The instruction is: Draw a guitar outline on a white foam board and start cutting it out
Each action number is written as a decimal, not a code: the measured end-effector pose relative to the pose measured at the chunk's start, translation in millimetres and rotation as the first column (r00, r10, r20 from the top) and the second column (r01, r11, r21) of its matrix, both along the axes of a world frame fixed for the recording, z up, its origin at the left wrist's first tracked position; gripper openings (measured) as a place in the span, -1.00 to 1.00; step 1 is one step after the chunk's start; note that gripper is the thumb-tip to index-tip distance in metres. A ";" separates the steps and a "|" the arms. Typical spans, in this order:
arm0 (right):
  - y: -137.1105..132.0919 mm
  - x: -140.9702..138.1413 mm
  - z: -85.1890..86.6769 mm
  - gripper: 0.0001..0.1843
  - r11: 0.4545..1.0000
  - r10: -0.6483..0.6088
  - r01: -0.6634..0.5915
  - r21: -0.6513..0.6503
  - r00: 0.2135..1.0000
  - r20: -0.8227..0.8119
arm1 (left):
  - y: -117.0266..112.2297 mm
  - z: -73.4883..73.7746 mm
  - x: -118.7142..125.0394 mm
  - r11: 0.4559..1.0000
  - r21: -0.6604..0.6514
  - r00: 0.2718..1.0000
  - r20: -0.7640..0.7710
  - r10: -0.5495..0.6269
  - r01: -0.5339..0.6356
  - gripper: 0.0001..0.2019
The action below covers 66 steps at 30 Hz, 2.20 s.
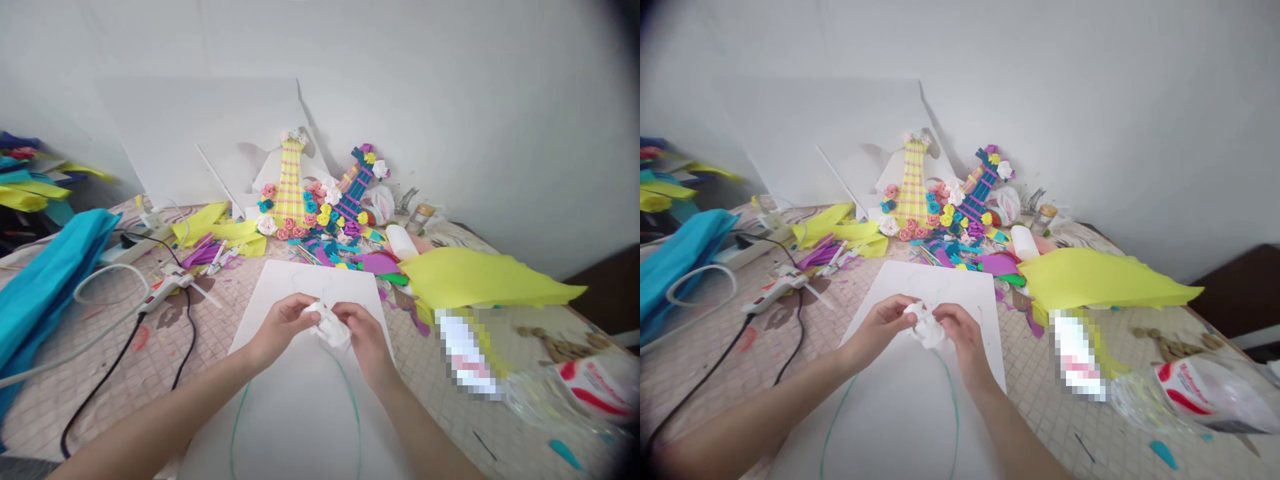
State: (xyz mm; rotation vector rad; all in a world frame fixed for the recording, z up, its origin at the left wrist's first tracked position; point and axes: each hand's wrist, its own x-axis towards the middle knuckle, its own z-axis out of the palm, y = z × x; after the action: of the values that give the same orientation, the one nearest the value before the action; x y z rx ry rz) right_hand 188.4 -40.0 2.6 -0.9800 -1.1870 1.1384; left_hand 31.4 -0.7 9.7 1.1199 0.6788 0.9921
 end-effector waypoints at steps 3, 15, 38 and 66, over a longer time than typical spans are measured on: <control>-2.3 5.2 -0.4 -0.76 0.999 -0.033 0.034 -0.004 0.987 0.154 | -3.1 -0.8 3.9 0.998 -0.048 0.999 0.016 0.032 -0.031 -0.74; -7.2 -0.8 -10.1 -0.72 0.976 0.105 -0.144 0.162 0.968 0.228 | -11.4 -12.8 12.3 0.781 -0.414 0.877 0.324 -0.353 0.468 -0.69; 125.6 7.6 -9.5 -0.84 0.905 -0.220 -0.206 0.371 0.520 0.825 | 88.6 -68.4 -68.7 0.872 0.357 0.565 -0.665 0.489 -0.334 -0.46; 167.3 6.1 -34.3 -0.79 0.953 -0.099 -0.281 0.117 0.076 0.992 | 87.1 -68.0 -62.1 0.853 0.305 0.660 -0.542 0.521 -0.423 -0.69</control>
State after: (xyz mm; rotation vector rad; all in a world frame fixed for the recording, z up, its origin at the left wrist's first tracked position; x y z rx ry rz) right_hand 194.5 127.3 -31.7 -1.5301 -2.5110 0.0941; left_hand -30.7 86.5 -58.2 1.4579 1.5113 1.1341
